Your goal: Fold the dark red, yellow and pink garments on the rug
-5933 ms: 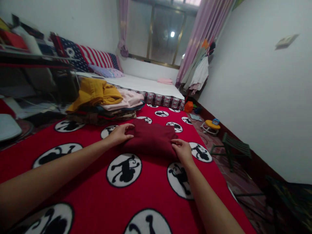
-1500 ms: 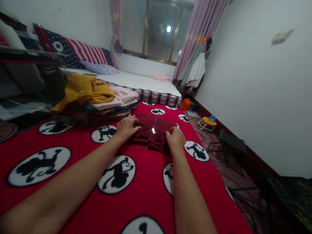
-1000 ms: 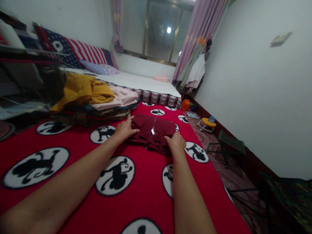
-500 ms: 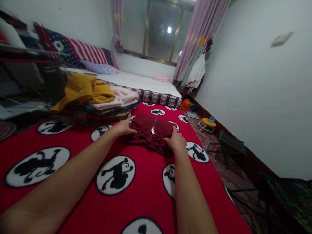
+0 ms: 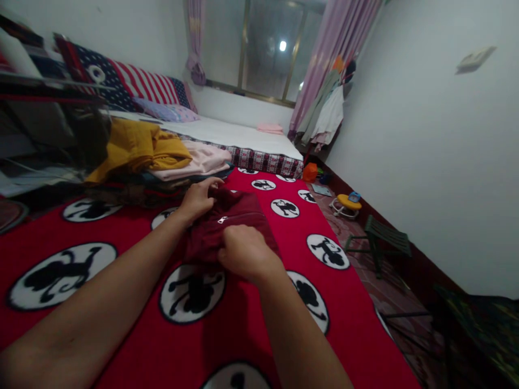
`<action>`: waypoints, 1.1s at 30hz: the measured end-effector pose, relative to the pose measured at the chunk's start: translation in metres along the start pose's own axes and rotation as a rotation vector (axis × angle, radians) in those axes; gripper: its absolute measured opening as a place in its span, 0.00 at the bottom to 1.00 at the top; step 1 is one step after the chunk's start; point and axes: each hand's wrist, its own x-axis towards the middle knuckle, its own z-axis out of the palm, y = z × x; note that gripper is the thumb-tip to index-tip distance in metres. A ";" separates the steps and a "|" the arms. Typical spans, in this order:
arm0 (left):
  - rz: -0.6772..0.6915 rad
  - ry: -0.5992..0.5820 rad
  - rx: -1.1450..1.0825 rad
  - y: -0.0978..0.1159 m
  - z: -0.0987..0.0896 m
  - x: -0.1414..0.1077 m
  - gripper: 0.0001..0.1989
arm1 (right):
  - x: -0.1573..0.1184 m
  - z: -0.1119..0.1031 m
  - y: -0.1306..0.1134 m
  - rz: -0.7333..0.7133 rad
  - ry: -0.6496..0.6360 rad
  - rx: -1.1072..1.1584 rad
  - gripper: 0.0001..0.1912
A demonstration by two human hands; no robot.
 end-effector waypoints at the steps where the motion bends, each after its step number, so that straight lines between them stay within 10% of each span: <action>1: 0.006 -0.016 -0.010 -0.004 0.002 0.000 0.27 | -0.002 -0.002 -0.009 -0.082 -0.045 0.064 0.09; 4: 0.030 -0.051 -0.030 -0.014 0.008 0.001 0.27 | 0.001 -0.004 -0.002 -0.023 0.039 0.152 0.08; 9: 0.091 -0.014 -0.069 -0.015 0.018 0.000 0.27 | 0.031 0.013 0.069 0.558 0.552 0.097 0.24; 14: 0.267 0.095 -0.180 -0.007 0.020 -0.001 0.26 | 0.051 0.043 0.097 0.602 0.469 0.524 0.37; 21: 0.478 0.158 -0.282 0.019 0.010 0.000 0.26 | 0.045 0.044 0.083 0.422 0.278 1.349 0.19; 33: 0.202 0.034 -0.188 0.003 0.021 0.004 0.25 | 0.044 0.031 0.058 0.448 0.433 1.569 0.11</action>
